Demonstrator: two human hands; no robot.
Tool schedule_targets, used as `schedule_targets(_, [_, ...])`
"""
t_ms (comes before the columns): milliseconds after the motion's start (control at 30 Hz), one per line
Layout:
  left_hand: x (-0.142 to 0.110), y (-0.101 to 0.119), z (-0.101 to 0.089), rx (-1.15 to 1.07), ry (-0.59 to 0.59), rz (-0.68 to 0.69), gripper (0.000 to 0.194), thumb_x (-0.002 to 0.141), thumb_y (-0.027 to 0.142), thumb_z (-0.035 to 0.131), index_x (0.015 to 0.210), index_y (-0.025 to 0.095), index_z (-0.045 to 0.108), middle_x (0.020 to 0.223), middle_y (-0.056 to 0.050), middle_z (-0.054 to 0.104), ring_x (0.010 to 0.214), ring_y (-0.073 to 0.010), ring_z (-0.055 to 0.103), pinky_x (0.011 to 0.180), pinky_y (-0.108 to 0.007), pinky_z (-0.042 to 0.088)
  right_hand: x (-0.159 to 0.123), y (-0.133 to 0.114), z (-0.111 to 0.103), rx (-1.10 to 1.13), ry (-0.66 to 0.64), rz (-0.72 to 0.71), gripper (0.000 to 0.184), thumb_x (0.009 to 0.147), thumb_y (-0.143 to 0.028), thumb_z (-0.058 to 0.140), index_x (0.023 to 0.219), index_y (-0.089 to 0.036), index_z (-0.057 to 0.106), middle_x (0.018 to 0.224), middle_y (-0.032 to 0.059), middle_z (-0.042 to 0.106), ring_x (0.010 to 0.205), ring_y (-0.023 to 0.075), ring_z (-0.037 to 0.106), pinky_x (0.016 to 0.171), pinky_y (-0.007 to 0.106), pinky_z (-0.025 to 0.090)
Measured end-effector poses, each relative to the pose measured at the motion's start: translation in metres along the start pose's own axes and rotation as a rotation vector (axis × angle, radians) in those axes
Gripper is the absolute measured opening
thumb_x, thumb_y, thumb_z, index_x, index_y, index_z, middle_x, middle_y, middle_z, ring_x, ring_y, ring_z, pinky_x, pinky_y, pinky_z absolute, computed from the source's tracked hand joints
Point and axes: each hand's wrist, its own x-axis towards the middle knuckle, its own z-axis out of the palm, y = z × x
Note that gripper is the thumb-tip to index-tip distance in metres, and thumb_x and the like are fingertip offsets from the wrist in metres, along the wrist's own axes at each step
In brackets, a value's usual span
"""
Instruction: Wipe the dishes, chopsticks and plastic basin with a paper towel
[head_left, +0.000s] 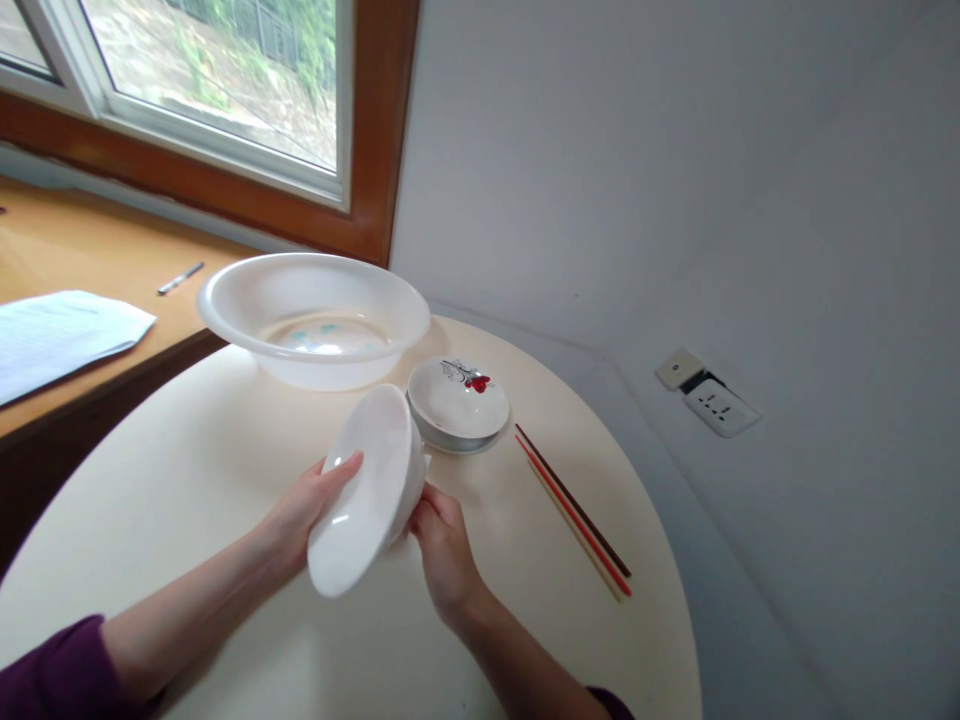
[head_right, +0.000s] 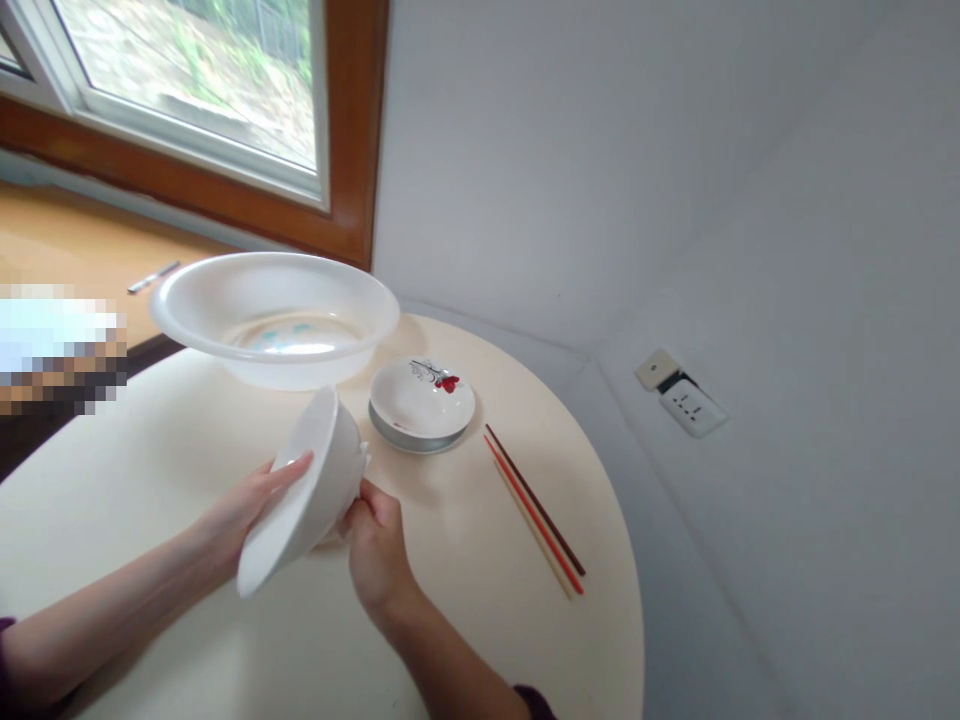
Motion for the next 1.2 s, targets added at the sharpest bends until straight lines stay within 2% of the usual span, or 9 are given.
schedule_targets(200, [-0.002,0.002,0.001,-0.024,-0.005,0.023,0.025,0.075,0.025,0.063,0.097,0.014,0.055,0.070,-0.007,0.068,0.055,-0.0196,0.064,0.054,-0.029,0.053,0.007,0.005,-0.018,0.050,0.047,0.150,0.017,0.061,-0.030,0.051,0.049,-0.019,0.047,0.046,-0.0049,0.036,0.051,0.0102,0.033,0.050,0.023,0.028])
schedule_targets(333, [0.001,0.001,-0.001,-0.020,-0.078,0.032,0.031,0.074,0.028,0.065,0.100,0.014,0.055,0.076,-0.009,0.069,0.064,-0.0215,0.066,0.058,-0.030,0.054,0.012,0.000,-0.032,0.054,0.000,0.216,0.013,0.056,-0.027,0.052,0.048,-0.017,0.049,0.045,-0.0046,0.039,0.049,0.0099,0.036,0.048,0.023,0.027])
schedule_targets(467, [-0.003,0.005,0.001,0.054,-0.027,-0.027,0.033,0.074,0.028,0.065,0.102,0.014,0.054,0.071,-0.007,0.068,0.054,-0.0189,0.064,0.053,-0.028,0.053,0.015,-0.012,-0.042,0.122,-0.030,0.261,0.004,0.049,-0.019,0.051,0.046,-0.016,0.049,0.044,-0.0057,0.040,0.045,0.0070,0.031,0.045,0.022,0.023])
schedule_targets(700, [-0.009,0.010,0.007,0.130,0.031,-0.097,0.026,0.075,0.028,0.063,0.096,0.014,0.055,0.061,-0.005,0.065,0.046,-0.0169,0.060,0.046,-0.026,0.051,0.021,-0.025,-0.050,0.275,0.064,0.267,0.009,0.049,-0.018,0.051,0.056,-0.015,0.055,0.054,-0.0018,0.055,0.052,0.0105,0.044,0.051,0.022,0.033])
schedule_targets(833, [-0.008,0.009,0.004,0.113,-0.028,-0.118,0.029,0.071,0.031,0.068,0.091,0.014,0.057,0.063,-0.006,0.067,0.050,-0.0190,0.062,0.047,-0.028,0.052,0.023,-0.026,-0.052,0.242,0.118,0.184,0.006,0.053,-0.022,0.050,0.050,-0.019,0.046,0.044,-0.0049,0.045,0.043,0.0087,0.037,0.046,0.023,0.030])
schedule_targets(967, [-0.007,0.006,0.001,0.090,-0.113,-0.089,0.034,0.068,0.034,0.070,0.092,0.014,0.058,0.067,-0.008,0.069,0.057,-0.0217,0.065,0.053,-0.031,0.054,0.017,-0.038,-0.060,0.197,-0.121,0.158,0.020,0.058,-0.032,0.051,0.046,-0.019,0.043,0.035,-0.0094,0.026,0.033,0.0043,0.016,0.039,0.022,0.015])
schedule_targets(1033, [-0.006,0.006,-0.001,0.074,-0.128,-0.084,0.037,0.067,0.035,0.071,0.095,0.014,0.059,0.070,-0.009,0.070,0.059,-0.0229,0.066,0.057,-0.033,0.055,0.011,-0.047,-0.065,0.144,-0.242,0.168,0.027,0.062,-0.041,0.052,0.047,-0.019,0.046,0.034,-0.0106,0.020,0.033,0.0043,0.012,0.039,0.022,0.012])
schedule_targets(1100, [-0.005,0.005,-0.001,0.059,-0.124,-0.084,0.038,0.067,0.034,0.071,0.097,0.014,0.059,0.072,-0.010,0.070,0.061,-0.0234,0.067,0.059,-0.034,0.055,0.005,-0.056,-0.069,0.012,-0.316,0.157,0.040,0.068,-0.054,0.050,0.050,-0.019,0.051,0.036,-0.0101,0.021,0.035,0.0053,0.015,0.040,0.022,0.014])
schedule_targets(1200, [-0.006,0.006,0.000,0.042,-0.117,-0.087,0.040,0.067,0.034,0.071,0.099,0.013,0.058,0.073,-0.010,0.071,0.061,-0.0234,0.067,0.059,-0.034,0.055,-0.004,-0.065,-0.071,-0.355,-0.417,0.098,0.062,0.073,-0.072,0.039,0.055,-0.016,0.056,0.044,-0.0050,0.036,0.041,0.0066,0.028,0.042,0.022,0.021])
